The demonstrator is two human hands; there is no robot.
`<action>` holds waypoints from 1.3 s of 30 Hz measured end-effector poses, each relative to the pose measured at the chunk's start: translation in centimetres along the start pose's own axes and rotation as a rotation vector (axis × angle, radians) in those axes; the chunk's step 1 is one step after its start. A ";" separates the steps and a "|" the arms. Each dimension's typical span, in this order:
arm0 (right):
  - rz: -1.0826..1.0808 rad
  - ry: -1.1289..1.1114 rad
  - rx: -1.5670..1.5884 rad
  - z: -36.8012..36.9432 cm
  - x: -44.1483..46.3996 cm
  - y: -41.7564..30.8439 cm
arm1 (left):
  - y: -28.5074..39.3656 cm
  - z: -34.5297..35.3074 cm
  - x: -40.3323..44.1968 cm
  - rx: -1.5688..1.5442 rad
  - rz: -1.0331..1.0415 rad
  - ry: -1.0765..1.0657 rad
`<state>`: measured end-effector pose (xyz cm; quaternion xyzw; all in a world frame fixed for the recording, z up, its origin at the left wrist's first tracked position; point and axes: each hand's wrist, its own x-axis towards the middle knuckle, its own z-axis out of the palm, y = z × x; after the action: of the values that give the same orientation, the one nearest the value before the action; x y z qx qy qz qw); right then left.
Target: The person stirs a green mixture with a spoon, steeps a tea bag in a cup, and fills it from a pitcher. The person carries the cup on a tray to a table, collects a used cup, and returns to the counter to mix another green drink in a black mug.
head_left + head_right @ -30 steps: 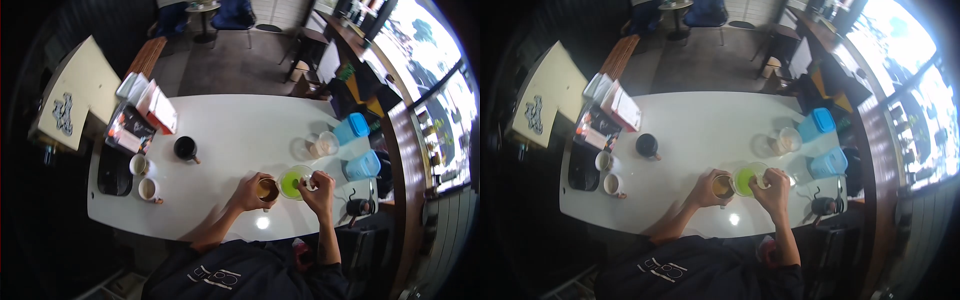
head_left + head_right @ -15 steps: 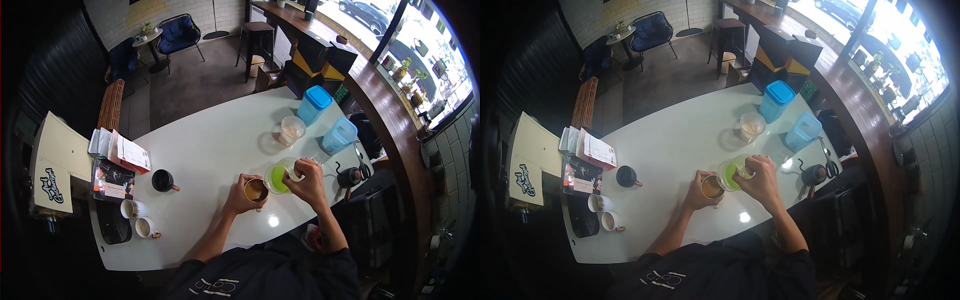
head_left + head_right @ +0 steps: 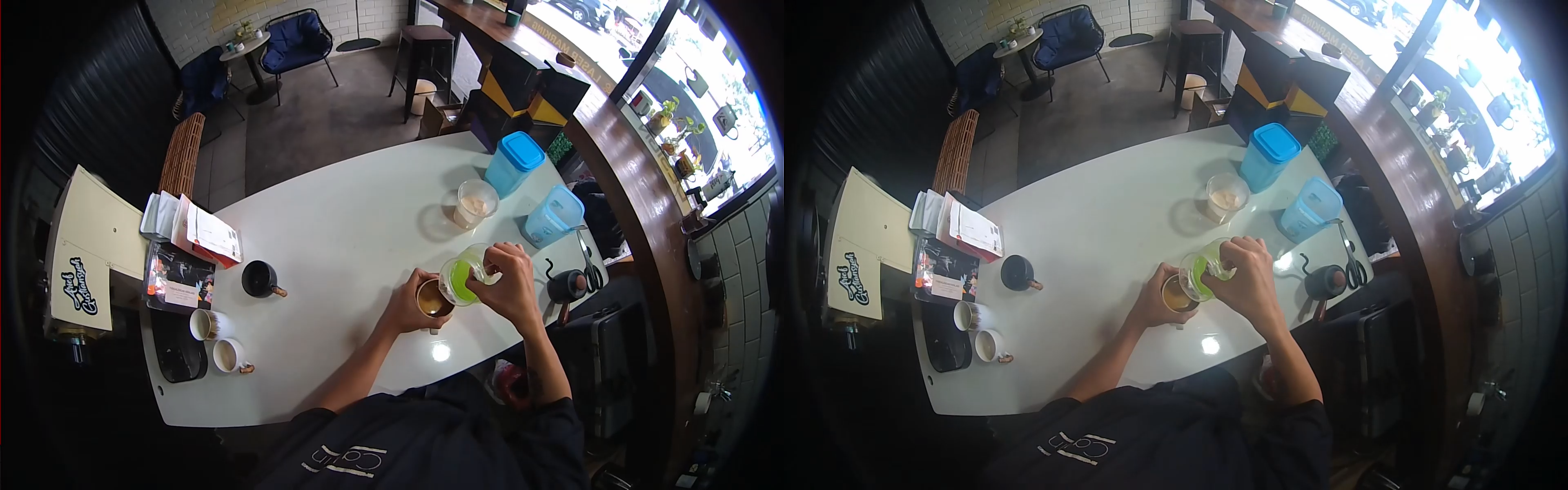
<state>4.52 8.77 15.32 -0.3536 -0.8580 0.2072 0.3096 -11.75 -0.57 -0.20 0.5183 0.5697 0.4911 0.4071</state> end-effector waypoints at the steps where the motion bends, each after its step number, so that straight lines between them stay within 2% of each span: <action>1: -0.011 -0.019 -0.021 -0.2 0.1 0.1 | 0.0 0.2 0.0 -0.003 0.022 0.009; 12: -0.079 -0.100 -0.076 -1.0 0.3 0.9 | -0.1 1.5 0.4 -0.088 0.061 0.038; 14: -0.078 -0.172 -0.147 -1.2 0.5 0.8 | -0.2 1.6 0.5 -0.130 0.059 0.042; 23: -0.186 -0.160 -0.180 -0.6 0.7 0.9 | -1.2 2.1 0.9 -0.036 0.085 0.084; 29: -0.224 -0.191 -0.214 -0.4 0.7 0.9 | -0.9 2.3 1.1 -0.080 0.089 0.060; 39: -0.143 -0.190 -0.203 -0.8 -0.1 1.1 | -0.3 2.2 1.1 -0.064 0.071 0.085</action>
<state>5.58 9.55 15.22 -0.3000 -0.9230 0.1292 0.2036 -9.84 0.82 -0.87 0.5038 0.5517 0.5447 0.3809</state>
